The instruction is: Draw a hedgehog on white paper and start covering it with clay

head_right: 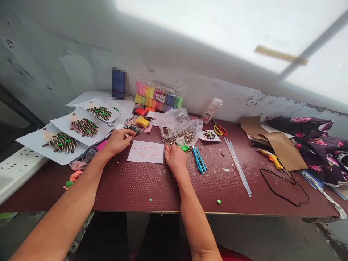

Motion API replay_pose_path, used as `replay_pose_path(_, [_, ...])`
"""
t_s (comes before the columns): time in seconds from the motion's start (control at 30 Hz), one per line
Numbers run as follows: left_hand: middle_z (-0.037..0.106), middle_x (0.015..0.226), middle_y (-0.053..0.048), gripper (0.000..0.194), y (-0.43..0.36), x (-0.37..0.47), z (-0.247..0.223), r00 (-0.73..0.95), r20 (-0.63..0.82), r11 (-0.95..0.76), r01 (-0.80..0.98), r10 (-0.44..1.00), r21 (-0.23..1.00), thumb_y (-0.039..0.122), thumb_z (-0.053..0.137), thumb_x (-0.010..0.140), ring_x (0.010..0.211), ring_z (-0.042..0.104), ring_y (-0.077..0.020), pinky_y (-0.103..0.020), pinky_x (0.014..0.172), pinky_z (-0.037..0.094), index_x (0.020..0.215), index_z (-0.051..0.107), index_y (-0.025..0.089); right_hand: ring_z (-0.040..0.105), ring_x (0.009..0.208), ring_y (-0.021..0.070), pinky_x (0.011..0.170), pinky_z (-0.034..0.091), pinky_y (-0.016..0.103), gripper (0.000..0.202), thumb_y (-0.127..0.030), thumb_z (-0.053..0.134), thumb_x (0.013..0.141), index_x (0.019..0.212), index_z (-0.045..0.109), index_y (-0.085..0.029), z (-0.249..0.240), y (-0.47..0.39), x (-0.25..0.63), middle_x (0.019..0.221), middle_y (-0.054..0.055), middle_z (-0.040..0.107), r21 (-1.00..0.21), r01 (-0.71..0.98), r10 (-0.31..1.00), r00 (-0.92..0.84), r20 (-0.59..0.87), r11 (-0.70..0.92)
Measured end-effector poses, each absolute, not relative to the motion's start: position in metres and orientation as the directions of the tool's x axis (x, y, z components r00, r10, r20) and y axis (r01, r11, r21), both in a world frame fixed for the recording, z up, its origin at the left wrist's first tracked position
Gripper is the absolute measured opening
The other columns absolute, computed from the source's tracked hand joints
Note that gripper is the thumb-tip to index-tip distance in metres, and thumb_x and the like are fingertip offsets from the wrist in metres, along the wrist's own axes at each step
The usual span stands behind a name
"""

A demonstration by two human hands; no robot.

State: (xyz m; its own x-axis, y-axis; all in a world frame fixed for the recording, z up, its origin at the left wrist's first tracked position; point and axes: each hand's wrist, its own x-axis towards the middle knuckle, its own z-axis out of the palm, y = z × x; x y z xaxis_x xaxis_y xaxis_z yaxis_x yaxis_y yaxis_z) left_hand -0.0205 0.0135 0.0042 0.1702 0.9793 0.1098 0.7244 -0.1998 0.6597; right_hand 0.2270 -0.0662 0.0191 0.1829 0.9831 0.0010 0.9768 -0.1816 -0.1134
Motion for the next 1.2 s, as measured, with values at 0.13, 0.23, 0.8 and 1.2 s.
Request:
replay_pose_path(0.13, [0.078,0.087,-0.007,0.032,0.014,-0.021,0.001,0.184,0.097,-0.202,0.728,0.978,0.655,0.022,0.05,0.084,0.072,0.07,-0.0194,-0.03,0.077,0.053,0.102,0.076,0.017,0.067,0.088,0.0213,0.069,0.037,0.028,0.029,-0.04,0.049,0.101,0.098,0.067,-0.018,0.018,-0.066,0.227,0.096,0.009,0.072,-0.127,0.977,0.985,0.174,0.009,-0.171])
replay_pose_path(0.23, [0.078,0.091,-0.007,0.031,0.014,-0.02,0.0,0.198,0.087,-0.207,0.742,0.976,0.637,0.02,0.051,0.082,0.073,0.07,-0.0188,-0.029,0.074,0.053,0.101,0.076,0.018,0.066,0.086,0.0204,0.068,0.036,0.027,0.029,-0.04,0.049,0.101,0.098,0.067,-0.018,0.018,-0.066,0.227,0.093,0.009,0.072,-0.138,0.976,0.985,0.171,0.001,-0.169])
replay_pose_path(0.8, [0.077,0.099,-0.008,0.03,0.008,-0.018,0.001,0.329,0.039,-0.306,0.82,0.943,0.484,0.02,0.054,0.078,0.092,0.068,-0.0241,-0.031,0.084,0.051,0.097,0.078,0.02,0.062,0.075,0.0163,0.061,0.027,0.026,0.031,-0.044,0.052,0.101,0.089,0.067,-0.019,0.017,-0.065,0.23,0.085,0.005,0.072,-0.244,0.954,0.982,0.187,0.017,-0.177])
replay_pose_path(1.2, [0.074,0.108,-0.01,0.033,0.005,-0.015,-0.003,0.333,0.001,-0.307,0.868,0.943,0.391,0.018,0.047,0.088,0.104,0.066,-0.0267,-0.034,0.089,0.05,0.106,0.074,0.021,0.062,0.074,0.0159,0.062,0.028,0.026,0.032,-0.041,0.051,0.102,0.087,0.066,-0.018,0.013,-0.066,0.229,0.082,0.005,0.071,-0.232,0.964,0.986,0.152,0.075,-0.131])
